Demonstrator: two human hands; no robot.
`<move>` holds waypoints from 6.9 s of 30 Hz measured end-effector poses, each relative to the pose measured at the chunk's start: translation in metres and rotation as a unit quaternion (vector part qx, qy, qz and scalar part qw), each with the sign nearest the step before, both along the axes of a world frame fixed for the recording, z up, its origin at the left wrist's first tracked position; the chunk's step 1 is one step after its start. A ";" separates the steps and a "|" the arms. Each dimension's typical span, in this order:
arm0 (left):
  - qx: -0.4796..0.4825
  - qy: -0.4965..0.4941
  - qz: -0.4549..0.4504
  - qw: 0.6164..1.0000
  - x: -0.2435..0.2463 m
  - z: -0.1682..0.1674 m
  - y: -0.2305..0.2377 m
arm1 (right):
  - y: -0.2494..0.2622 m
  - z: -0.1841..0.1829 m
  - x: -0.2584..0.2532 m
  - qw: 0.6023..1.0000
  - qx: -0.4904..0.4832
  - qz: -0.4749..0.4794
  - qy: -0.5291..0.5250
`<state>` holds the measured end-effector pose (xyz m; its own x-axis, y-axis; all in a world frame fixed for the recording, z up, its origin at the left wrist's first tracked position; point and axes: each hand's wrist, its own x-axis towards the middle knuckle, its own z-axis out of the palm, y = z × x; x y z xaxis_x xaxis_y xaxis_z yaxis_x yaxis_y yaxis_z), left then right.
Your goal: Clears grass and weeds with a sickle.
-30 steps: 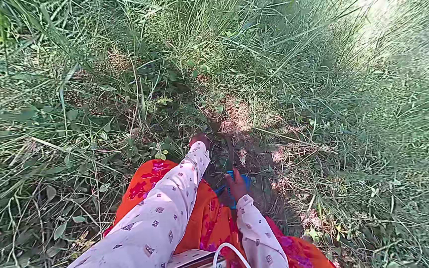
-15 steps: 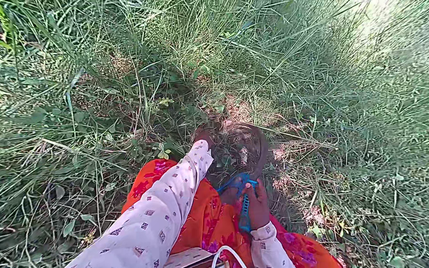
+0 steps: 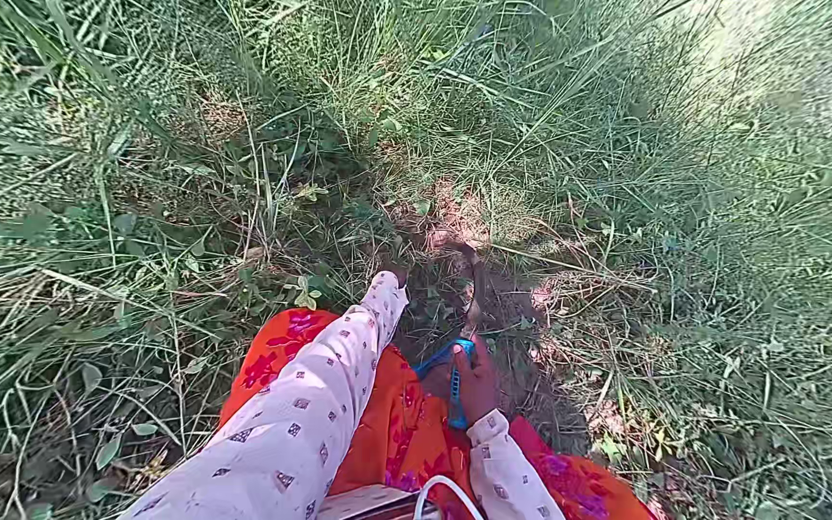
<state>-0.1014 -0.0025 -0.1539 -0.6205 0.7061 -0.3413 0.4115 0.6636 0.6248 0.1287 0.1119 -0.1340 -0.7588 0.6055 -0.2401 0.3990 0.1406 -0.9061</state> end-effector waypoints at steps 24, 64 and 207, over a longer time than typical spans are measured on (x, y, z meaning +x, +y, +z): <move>-0.013 -0.110 0.258 0.960 -0.035 -0.021 0.009 | -0.019 0.047 0.015 0.974 0.054 0.138 -0.172; -0.108 0.057 0.070 0.990 0.018 -0.039 0.048 | -0.025 0.026 0.003 0.983 -0.155 -0.097 0.029; 0.442 -0.059 0.625 0.641 -0.034 0.016 -0.132 | -0.026 0.027 0.004 0.998 0.033 0.056 -0.023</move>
